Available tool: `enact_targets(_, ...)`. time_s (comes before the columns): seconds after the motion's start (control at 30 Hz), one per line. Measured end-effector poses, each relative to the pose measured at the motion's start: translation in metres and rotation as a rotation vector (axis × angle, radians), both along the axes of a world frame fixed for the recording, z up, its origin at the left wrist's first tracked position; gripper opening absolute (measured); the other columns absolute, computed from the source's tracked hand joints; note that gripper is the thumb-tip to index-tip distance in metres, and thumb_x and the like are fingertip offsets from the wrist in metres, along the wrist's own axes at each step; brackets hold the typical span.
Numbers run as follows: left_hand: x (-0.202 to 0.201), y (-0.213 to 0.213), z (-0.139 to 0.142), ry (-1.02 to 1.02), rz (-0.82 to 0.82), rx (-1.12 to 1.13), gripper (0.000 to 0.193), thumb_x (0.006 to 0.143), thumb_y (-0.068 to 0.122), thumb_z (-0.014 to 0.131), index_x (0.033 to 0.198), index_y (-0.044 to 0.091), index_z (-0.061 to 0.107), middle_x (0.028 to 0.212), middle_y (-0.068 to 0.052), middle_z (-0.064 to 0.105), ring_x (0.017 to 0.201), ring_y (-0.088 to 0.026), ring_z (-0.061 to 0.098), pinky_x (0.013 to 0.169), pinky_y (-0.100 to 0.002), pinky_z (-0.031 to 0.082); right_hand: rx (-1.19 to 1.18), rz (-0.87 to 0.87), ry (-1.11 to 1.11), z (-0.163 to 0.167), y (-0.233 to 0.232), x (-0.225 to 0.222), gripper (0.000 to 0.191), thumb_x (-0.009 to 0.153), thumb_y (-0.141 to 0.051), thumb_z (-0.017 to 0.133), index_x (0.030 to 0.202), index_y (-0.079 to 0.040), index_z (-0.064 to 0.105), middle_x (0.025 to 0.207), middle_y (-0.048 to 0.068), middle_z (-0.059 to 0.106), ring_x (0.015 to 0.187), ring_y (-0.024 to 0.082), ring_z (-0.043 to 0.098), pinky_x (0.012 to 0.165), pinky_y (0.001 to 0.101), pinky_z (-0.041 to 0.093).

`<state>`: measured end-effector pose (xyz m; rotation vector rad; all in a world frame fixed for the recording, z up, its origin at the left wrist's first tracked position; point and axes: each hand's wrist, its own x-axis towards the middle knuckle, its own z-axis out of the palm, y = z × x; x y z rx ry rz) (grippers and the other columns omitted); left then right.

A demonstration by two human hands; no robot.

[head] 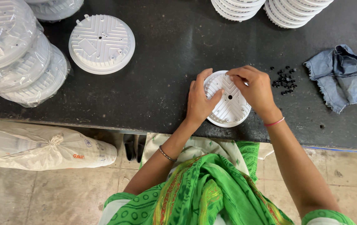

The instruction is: The person picks up a white round plastic light fixture base and inserts small black fasteners one at a time into the holes around its rim, pressing each in by hand. When a base is finished, they place it onto a growing stack of completed bases on the workbench.

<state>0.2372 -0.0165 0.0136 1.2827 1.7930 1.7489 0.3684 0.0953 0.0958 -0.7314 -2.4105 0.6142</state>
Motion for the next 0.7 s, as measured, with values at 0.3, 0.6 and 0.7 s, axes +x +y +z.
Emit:
enact_targets(0.3, 0.0, 0.0, -0.001, -0.001, 0.009, 0.017, 0.067, 0.086, 0.019, 0.082, 0.143, 0.005, 0.049, 0.137, -0.018, 0.064, 0.122, -0.035, 0.06, 0.104, -0.045, 0.05, -0.239, -0.133, 0.137, -0.002, 0.01, 0.008, 0.014, 0.097, -0.003, 0.072, 0.11, 0.001, 0.074, 0.094, 0.008, 0.076, 0.083, 0.01, 0.073, 0.073, 0.0253, 0.058)
enact_targets(0.6, 0.0, -0.001, 0.002, -0.002, 0.005, 0.025, 0.067, 0.086, 0.02, 0.081, 0.143, 0.004, 0.049, 0.137, -0.018, 0.063, 0.122, -0.035, 0.059, 0.104, -0.045, 0.05, -0.056, -0.137, -0.057, 0.006, 0.016, 0.001, 0.014, 0.094, -0.016, 0.078, 0.105, -0.006, 0.08, 0.091, 0.011, 0.07, 0.073, 0.019, 0.067, 0.067, 0.0316, 0.053)
enact_targets(0.7, 0.0, -0.001, 0.002, -0.002, 0.002, 0.008, 0.068, 0.086, 0.02, 0.082, 0.143, 0.004, 0.049, 0.137, -0.018, 0.063, 0.121, -0.035, 0.059, 0.103, -0.045, 0.05, -0.07, -0.139, -0.115, 0.0, 0.017, -0.005, 0.017, 0.091, -0.02, 0.079, 0.103, -0.008, 0.08, 0.09, 0.01, 0.07, 0.071, 0.021, 0.066, 0.065, 0.0339, 0.052)
